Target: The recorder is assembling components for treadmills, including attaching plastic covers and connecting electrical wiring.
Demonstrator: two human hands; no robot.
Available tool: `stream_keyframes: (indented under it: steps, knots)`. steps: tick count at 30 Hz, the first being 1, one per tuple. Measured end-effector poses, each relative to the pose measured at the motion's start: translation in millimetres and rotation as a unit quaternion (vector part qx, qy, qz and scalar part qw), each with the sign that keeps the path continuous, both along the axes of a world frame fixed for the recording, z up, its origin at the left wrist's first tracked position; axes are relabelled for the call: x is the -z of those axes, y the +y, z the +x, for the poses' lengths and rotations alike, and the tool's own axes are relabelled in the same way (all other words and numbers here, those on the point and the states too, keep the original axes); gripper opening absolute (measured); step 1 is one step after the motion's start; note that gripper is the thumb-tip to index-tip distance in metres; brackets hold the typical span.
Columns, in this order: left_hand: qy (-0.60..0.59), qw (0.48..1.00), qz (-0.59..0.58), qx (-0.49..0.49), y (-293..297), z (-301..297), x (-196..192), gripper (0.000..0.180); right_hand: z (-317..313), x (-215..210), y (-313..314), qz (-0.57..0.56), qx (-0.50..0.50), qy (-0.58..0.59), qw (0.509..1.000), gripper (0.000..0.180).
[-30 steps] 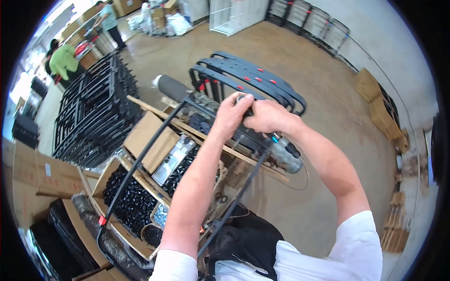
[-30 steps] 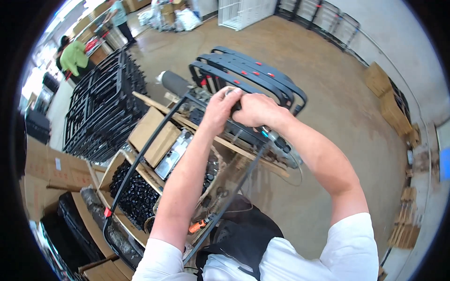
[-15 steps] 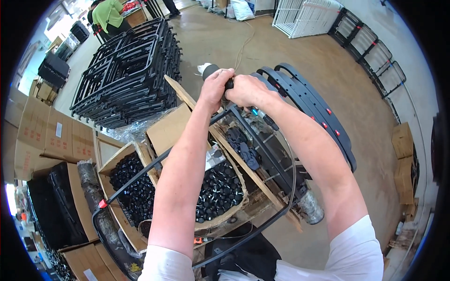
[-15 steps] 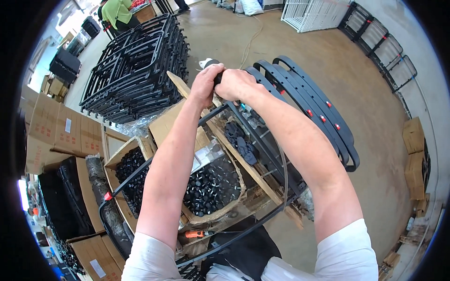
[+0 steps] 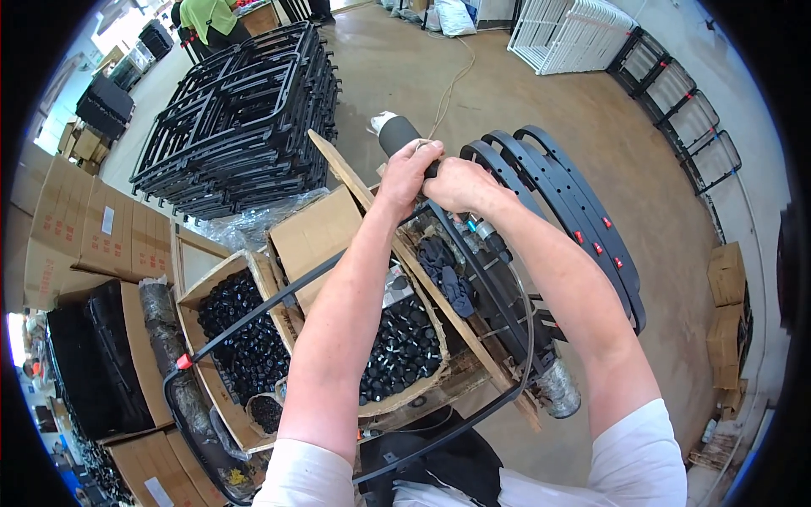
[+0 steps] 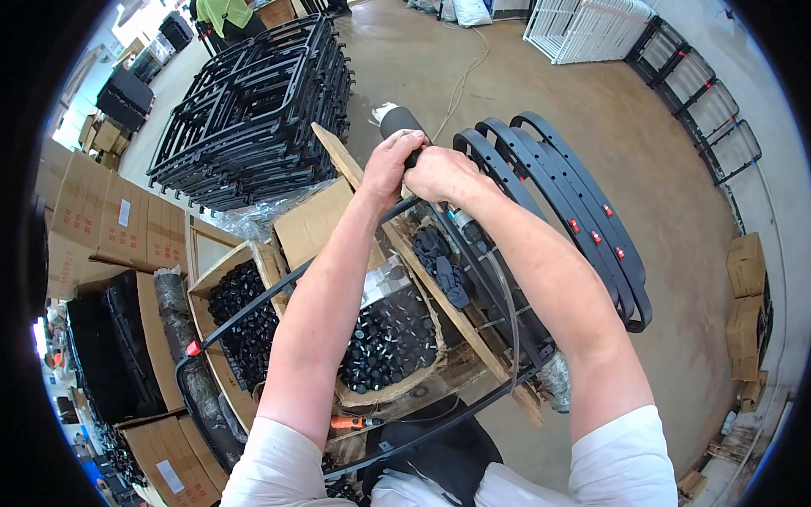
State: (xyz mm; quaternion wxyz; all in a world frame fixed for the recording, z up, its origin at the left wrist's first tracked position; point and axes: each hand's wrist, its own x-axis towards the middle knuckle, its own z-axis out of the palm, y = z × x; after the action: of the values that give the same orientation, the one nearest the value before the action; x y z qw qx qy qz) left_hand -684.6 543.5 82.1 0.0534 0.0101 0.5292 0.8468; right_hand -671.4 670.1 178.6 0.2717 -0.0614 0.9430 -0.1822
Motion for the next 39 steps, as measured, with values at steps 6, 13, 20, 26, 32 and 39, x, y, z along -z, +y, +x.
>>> stream_keyframes:
  steps: [6, 13, 20, 26, 32, 39]
  knots:
    - [-0.004, 1.000, 0.009, -0.009, 7.3, 0.5, 6.6, 0.025, -25.5, 32.3, 7.9, -0.055, -0.016, -0.028, 0.998, 0.027]
    - [0.009, 1.000, 0.010, -0.023, 7.2, -1.3, 3.9, 0.023, -31.5, 43.9, 11.0, -0.134, -0.016, -0.009, 0.991, 0.020]
    - [0.080, 0.993, -0.043, -0.077, -1.7, 27.9, -47.4, 0.022, -1.7, -6.4, 5.4, -0.068, -0.051, 0.141, 0.986, 0.034]
    - [0.098, 0.974, 0.045, -0.198, -137.0, 195.8, -46.4, 0.018, 140.4, -49.7, -109.2, -0.263, -0.108, -0.143, 0.948, 0.043]
    - [-0.246, 0.898, -0.058, -0.359, -267.4, 420.9, 14.9, 0.052, 311.6, 46.9, -217.4, -0.176, -0.428, 0.148, 0.874, 0.067]
    - [-0.322, 0.787, -0.321, -0.417, -391.4, 584.6, 68.5, 0.047, 456.8, 139.1, -381.0, -0.210, -0.535, 0.159, 0.803, 0.072]
